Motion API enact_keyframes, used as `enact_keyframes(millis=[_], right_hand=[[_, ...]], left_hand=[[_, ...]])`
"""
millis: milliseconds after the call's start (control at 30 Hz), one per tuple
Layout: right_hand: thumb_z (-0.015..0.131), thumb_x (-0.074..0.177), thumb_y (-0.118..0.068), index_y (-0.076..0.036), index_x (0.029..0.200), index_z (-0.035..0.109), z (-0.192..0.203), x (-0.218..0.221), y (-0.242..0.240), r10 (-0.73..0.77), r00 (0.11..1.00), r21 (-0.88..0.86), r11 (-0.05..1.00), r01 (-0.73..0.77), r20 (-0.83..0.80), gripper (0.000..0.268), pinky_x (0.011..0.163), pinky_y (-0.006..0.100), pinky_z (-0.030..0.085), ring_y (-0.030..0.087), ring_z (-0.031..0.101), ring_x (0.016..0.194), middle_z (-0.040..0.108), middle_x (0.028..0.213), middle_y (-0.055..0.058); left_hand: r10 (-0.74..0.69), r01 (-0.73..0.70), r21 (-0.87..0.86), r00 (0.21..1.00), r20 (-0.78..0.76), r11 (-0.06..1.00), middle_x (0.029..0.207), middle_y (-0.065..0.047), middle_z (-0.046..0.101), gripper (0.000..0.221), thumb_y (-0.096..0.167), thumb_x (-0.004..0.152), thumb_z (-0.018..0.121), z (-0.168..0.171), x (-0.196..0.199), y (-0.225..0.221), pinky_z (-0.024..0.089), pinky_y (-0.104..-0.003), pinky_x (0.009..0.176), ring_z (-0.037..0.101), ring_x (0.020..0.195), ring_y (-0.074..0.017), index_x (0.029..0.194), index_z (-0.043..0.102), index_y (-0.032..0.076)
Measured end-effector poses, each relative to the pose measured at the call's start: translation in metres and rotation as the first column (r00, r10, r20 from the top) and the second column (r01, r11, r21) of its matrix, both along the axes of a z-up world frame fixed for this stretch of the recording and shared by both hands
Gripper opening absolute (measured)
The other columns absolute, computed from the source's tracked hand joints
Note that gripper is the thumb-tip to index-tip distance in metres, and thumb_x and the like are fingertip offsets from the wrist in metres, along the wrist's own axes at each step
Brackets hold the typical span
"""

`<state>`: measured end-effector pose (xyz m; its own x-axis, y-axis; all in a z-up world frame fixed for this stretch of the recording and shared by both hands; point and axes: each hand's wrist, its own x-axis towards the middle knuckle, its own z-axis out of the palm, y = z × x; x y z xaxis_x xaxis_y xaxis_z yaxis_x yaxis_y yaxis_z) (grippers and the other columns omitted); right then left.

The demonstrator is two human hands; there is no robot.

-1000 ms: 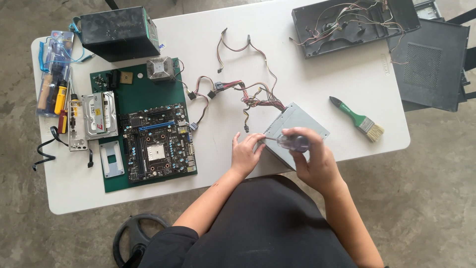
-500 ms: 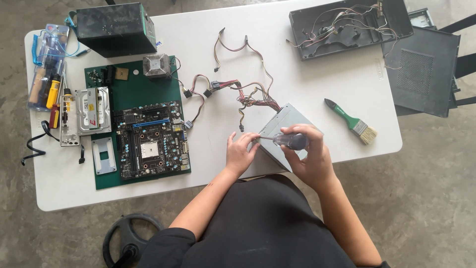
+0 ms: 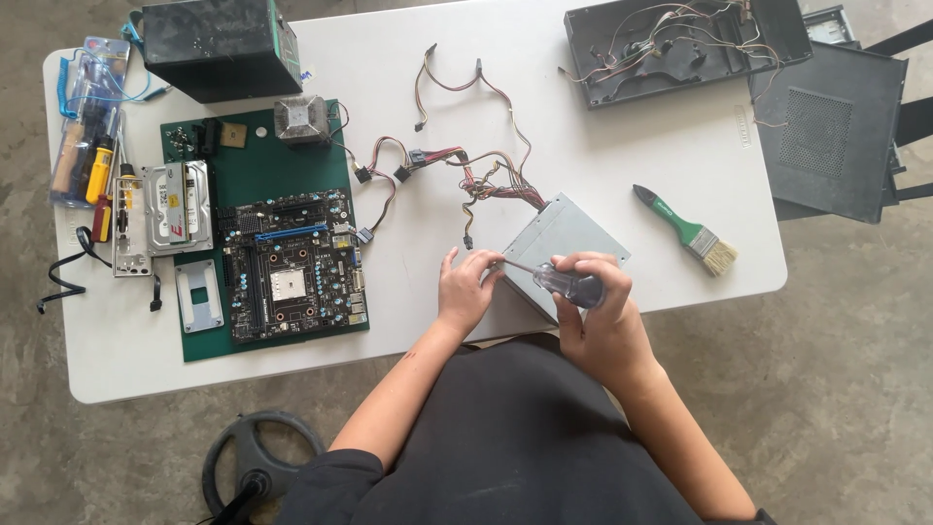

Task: Removing screws from a computer power supply unit using a screwdriver to open the casing for cleaning.

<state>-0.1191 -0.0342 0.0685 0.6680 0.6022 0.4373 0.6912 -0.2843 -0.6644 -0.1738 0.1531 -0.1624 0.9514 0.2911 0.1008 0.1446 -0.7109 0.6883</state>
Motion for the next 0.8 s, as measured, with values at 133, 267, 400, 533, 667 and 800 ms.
enact_keyframes(millis=[133, 267, 400, 533, 667, 800], right_hand=[[0.057, 0.104, -0.008, 0.000, 0.126, 0.034, 0.006, -0.003, -0.002, 0.030, 0.999, -0.012, 0.999, -0.030, 0.012, 0.033, 0.090, 0.040, 0.065, 0.034, 0.074, 0.116, 0.058, 0.118, 0.012], [0.056, 0.103, -0.004, 0.000, 0.126, 0.033, 0.010, -0.003, -0.008, 0.060, 0.998, -0.009, 0.998, -0.060, -0.004, 0.032, 0.089, 0.040, 0.065, 0.035, 0.074, 0.117, 0.057, 0.117, 0.012], [0.056, 0.102, -0.007, -0.002, 0.125, 0.033, -0.001, -0.006, -0.021, 0.075, 0.997, 0.018, 0.997, -0.075, -0.009, 0.033, 0.090, 0.042, 0.066, 0.035, 0.073, 0.119, 0.057, 0.116, 0.011], [0.060, 0.101, -0.016, -0.004, 0.122, 0.038, -0.009, -0.005, -0.020, 0.126, 0.986, 0.172, 0.979, -0.107, -0.108, 0.033, 0.097, 0.042, 0.063, 0.036, 0.070, 0.123, 0.059, 0.117, 0.012], [0.057, 0.106, -0.040, -0.008, 0.116, 0.052, -0.009, 0.021, 0.001, 0.144, 0.989, 0.175, 0.975, -0.139, -0.019, 0.034, 0.098, 0.038, 0.059, 0.028, 0.066, 0.119, 0.064, 0.115, 0.006], [0.058, 0.106, -0.037, -0.006, 0.124, 0.047, -0.011, 0.044, 0.013, 0.182, 0.983, 0.189, 0.966, -0.177, -0.011, 0.037, 0.090, 0.038, 0.061, 0.028, 0.070, 0.113, 0.062, 0.109, 0.007]], left_hand=[[-0.007, 0.007, 0.009, 1.000, 0.009, 1.000, 0.115, 0.015, 0.075, 0.021, 0.034, 0.104, 0.069, -0.004, 0.000, 0.000, 0.029, -0.055, 0.126, 0.075, 0.108, -0.0087, 0.124, 0.066, 0.034], [-0.008, 0.008, 0.048, 1.000, 0.002, 0.999, 0.110, 0.017, 0.074, 0.020, 0.037, 0.102, 0.069, -0.009, 0.002, 0.000, 0.028, -0.052, 0.127, 0.075, 0.107, -0.0067, 0.122, 0.065, 0.036], [-0.007, 0.007, 0.051, 1.000, 0.000, 0.999, 0.109, 0.017, 0.074, 0.019, 0.039, 0.102, 0.067, -0.010, 0.003, 0.000, 0.028, -0.052, 0.127, 0.075, 0.106, -0.0060, 0.121, 0.064, 0.036], [-0.023, 0.023, 0.058, 1.000, 0.006, 0.998, 0.109, 0.018, 0.074, 0.019, 0.040, 0.101, 0.068, -0.008, 0.004, 0.004, 0.027, -0.053, 0.128, 0.075, 0.105, -0.0052, 0.119, 0.065, 0.036], [-0.043, 0.044, 0.042, 0.999, -0.016, 0.998, 0.110, 0.017, 0.075, 0.018, 0.038, 0.101, 0.070, -0.003, 0.005, 0.007, 0.026, -0.056, 0.128, 0.076, 0.106, -0.0061, 0.119, 0.064, 0.035], [-0.047, 0.046, -0.024, 0.997, -0.055, 0.999, 0.113, 0.018, 0.073, 0.021, 0.040, 0.102, 0.071, -0.003, 0.004, 0.009, 0.026, -0.057, 0.128, 0.075, 0.109, -0.0064, 0.121, 0.064, 0.035]])
